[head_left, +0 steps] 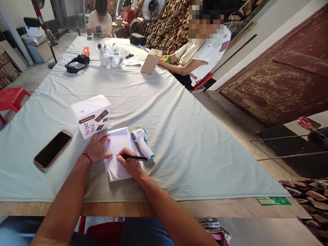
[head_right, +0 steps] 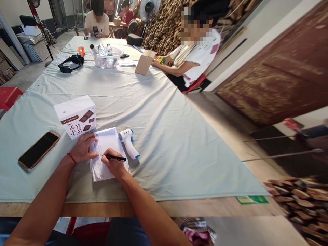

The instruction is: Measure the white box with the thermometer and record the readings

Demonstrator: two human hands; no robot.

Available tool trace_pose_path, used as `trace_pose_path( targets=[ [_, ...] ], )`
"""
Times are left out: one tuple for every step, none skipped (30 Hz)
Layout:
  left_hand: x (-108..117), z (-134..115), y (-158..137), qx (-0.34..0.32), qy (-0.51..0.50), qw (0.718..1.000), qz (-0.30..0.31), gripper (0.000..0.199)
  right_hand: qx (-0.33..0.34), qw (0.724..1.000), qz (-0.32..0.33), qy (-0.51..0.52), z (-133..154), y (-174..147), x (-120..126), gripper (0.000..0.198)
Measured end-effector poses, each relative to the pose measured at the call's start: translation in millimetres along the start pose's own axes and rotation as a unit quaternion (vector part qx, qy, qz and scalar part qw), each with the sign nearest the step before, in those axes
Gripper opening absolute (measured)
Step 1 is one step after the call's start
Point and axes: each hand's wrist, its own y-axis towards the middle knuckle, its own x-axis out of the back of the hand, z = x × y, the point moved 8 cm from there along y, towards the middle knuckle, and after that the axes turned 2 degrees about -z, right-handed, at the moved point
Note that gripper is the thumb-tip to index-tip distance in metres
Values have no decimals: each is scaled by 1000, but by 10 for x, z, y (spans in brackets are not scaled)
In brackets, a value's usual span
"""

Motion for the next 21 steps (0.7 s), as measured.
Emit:
trace_pose_path(
  targets=[
    [2, -2, 0, -1, 0, 1000, 1, 54, 0, 1000, -2, 1, -1, -1, 6, 11],
    [4, -4, 0, 0, 0, 1000, 2, 54, 1, 1000, -4, 0, -2, -2, 11, 11],
    [8, -6, 0, 0, 0, 1000, 2, 54, 2, 1000, -6, -3, -4, -2, 16, 12],
    [12, -8, 0, 1, 1, 1000, 2, 54, 4, 1000, -8, -7, -5, -3, 19, 12],
    [15, -11, 1, 0, 2, 1000, 3, 54, 6, 1000, -9, -12, -6, -4, 20, 12],
    [15, -16, 1, -1, 3, 1000, 3, 54, 9, 1000, -9, -17, -7, -7, 17, 12],
    [14, -18, 1, -3, 4, 1000, 3, 54, 13, 1000, -8, -22, -9, -10, 10, 12],
    [11, -18, 1, -4, 4, 1000, 2, 54, 18, 999, -6, -27, -11, -13, 2, 12],
    [6, -14, 0, -4, 4, 1000, 0, 55, 24, 999, -6, -32, -11, -18, -3, 12],
    [1, -7, 0, -4, 3, 1000, -3, 55, 32, 999, -7, -39, -10, -22, -2, 12],
    [-4, 0, -1, -4, 3, 1000, -9, 56, 41, 998, -15, -48, -8, -24, 11, 13],
    [-5, 6, -2, -7, 2, 1000, -16, 56, 54, 996, -28, -60, -2, -26, 37, 14],
    [-1, 7, -3, -13, 0, 1000, -27, 54, 70, 994, -45, -73, 7, -26, 73, 14],
    [16, 2, -5, -22, -6, 999, -43, 50, 88, 990, -63, -87, 18, -24, 113, 13],
    [52, -7, -8, -35, -17, 997, -66, 42, 109, 985, -79, -103, 28, -21, 152, 14],
    [110, -19, -15, -48, -32, 993, -99, 32, 129, 980, -90, -123, 31, -15, 180, 17],
    [195, -31, -31, -61, -48, 987, -143, 21, 144, 974, -93, -146, 24, -5, 192, 21],
    [301, -35, -57, -69, -62, 976, -197, 11, 155, 969, -87, -174, 5, 10, 188, 26],
    [420, -28, -97, -70, -69, 961, -258, 10, 160, 963, -77, -204, -24, 27, 172, 31],
    [541, -8, -150, -62, -69, 942, -322, 13, 160, 956, -64, -235, -59, 45, 147, 36],
    [651, 22, -213, -45, -61, 921, -382, 15, 158, 950, -50, -265, -94, 62, 116, 40]
  ],
)
